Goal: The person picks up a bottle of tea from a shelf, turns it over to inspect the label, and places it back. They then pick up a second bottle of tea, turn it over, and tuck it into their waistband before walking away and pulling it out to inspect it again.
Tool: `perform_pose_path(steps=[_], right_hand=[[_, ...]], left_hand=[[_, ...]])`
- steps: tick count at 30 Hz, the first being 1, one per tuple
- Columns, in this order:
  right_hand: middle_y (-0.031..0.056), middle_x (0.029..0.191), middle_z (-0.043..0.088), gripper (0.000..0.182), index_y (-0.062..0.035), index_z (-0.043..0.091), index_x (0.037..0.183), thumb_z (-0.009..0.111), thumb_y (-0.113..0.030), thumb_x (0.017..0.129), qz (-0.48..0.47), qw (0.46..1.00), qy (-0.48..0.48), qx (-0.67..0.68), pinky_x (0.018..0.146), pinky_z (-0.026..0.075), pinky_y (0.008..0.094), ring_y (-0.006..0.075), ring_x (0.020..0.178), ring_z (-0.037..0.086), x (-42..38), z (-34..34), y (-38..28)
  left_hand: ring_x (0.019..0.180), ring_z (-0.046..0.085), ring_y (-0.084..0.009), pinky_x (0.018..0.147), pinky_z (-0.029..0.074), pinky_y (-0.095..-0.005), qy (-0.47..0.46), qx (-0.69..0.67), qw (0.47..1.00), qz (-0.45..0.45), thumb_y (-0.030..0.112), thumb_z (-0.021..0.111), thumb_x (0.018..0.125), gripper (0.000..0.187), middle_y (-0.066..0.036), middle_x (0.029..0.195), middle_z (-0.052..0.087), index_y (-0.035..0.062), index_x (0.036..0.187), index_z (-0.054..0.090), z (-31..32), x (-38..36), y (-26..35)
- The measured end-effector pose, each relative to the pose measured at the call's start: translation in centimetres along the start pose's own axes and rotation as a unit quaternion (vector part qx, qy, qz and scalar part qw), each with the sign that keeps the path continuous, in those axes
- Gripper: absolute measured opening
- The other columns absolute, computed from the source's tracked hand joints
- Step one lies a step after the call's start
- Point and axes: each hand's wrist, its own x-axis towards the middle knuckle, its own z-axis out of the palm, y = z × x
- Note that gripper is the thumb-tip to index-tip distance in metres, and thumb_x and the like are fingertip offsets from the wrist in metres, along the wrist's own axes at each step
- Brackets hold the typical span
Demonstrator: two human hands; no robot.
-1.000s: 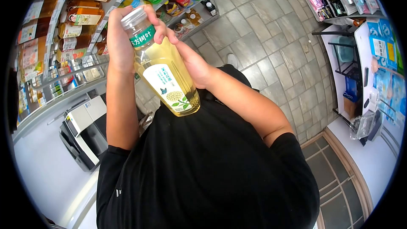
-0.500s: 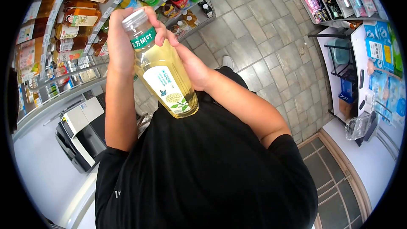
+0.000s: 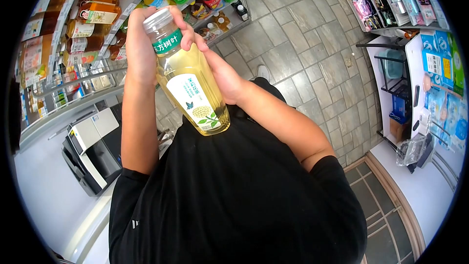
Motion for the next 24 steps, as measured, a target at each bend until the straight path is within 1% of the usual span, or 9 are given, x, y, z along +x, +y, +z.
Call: perform_pose_path(steps=[4, 14, 24], right_hand=[[0.0245, 0.117, 0.067, 0.081, -0.0002, 0.050, 0.140, 0.024, -0.066, 0.101, 0.003, 0.999, 0.001, 0.032, 0.081, 0.060, 0.0547, 0.0422, 0.095, 0.071, 0.1, -0.1, 0.2], [0.0241, 0.118, 0.067, 0.081, 0.0001, 0.050, 0.140, 0.024, -0.067, 0.101, 0.007, 0.999, 0.008, 0.031, 0.081, 0.060, 0.0547, 0.0422, 0.095, 0.071, -0.6, -0.1, 0.4], [0.0229, 0.118, 0.067, 0.082, 0.0003, 0.051, 0.139, 0.026, -0.068, 0.101, 0.002, 1.000, 0.002, -0.006, 0.081, 0.060, 0.0551, 0.0424, 0.095, 0.071, -0.9, -0.1, 0.4]], left_hand=[[0.069, 0.067, -0.0370, 0.070, 0.056, -0.0449, -0.005, -0.007, 1.000, -0.007, 0.047, 0.025, 0.095, 0.058, -0.019, 0.064, 0.062, -0.0003, 0.085, 0.058, -0.3, -0.1, -0.1], [0.069, 0.067, -0.0375, 0.070, 0.055, -0.0454, -0.010, -0.020, 1.000, -0.008, 0.047, 0.025, 0.095, 0.059, -0.019, 0.065, 0.062, -0.0004, 0.084, 0.059, -0.1, -0.5, -0.7], [0.070, 0.067, -0.0374, 0.070, 0.055, -0.0450, -0.006, -0.028, 1.000, -0.007, 0.047, 0.026, 0.095, 0.059, -0.019, 0.065, 0.062, -0.0001, 0.086, 0.059, 0.0, -0.8, -1.0]])
